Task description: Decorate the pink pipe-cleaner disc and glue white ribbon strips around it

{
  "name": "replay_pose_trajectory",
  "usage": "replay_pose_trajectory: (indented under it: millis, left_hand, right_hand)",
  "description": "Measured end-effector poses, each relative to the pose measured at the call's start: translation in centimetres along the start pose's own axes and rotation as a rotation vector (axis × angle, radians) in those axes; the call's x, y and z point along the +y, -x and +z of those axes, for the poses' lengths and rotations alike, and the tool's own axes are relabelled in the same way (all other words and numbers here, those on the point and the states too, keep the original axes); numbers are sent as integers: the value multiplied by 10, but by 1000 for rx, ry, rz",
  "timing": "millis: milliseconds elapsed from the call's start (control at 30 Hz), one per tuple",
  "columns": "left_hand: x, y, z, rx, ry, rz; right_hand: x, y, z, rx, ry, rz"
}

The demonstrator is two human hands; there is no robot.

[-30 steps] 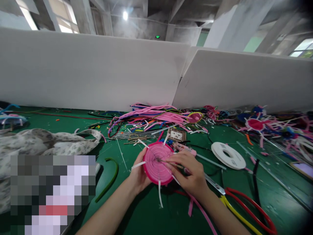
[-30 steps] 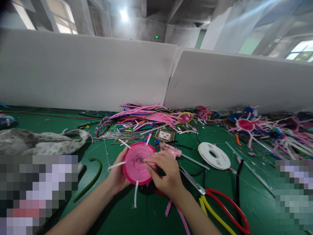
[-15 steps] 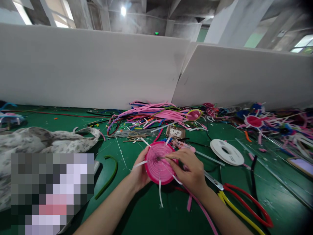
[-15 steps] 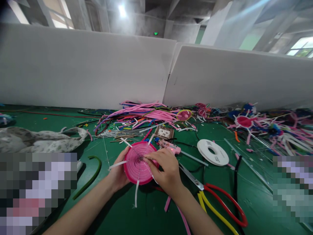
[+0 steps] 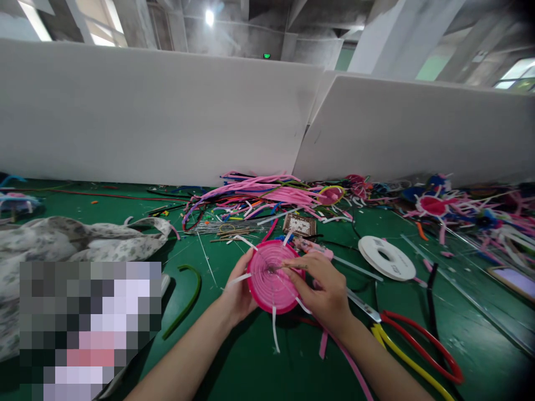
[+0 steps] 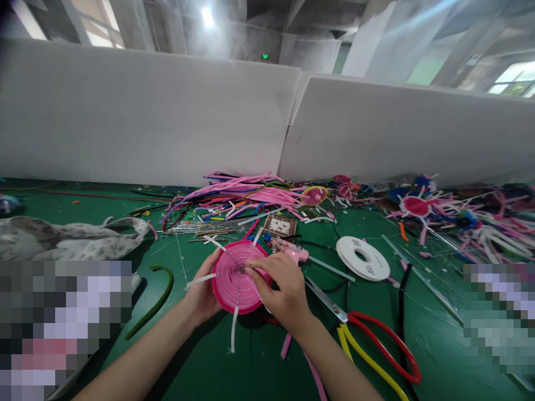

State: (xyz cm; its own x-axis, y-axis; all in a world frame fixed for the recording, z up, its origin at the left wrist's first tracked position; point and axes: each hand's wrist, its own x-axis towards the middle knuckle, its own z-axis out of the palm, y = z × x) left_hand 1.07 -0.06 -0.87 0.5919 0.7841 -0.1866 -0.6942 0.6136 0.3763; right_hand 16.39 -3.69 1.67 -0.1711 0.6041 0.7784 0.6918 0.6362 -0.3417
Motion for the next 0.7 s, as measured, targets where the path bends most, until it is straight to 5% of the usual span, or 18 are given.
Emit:
replay_pose_trajectory:
  millis: [700]
  left_hand:
    - [2,1,4,12,24,51]
  right_hand:
    - [0,1,-1,18,77,23]
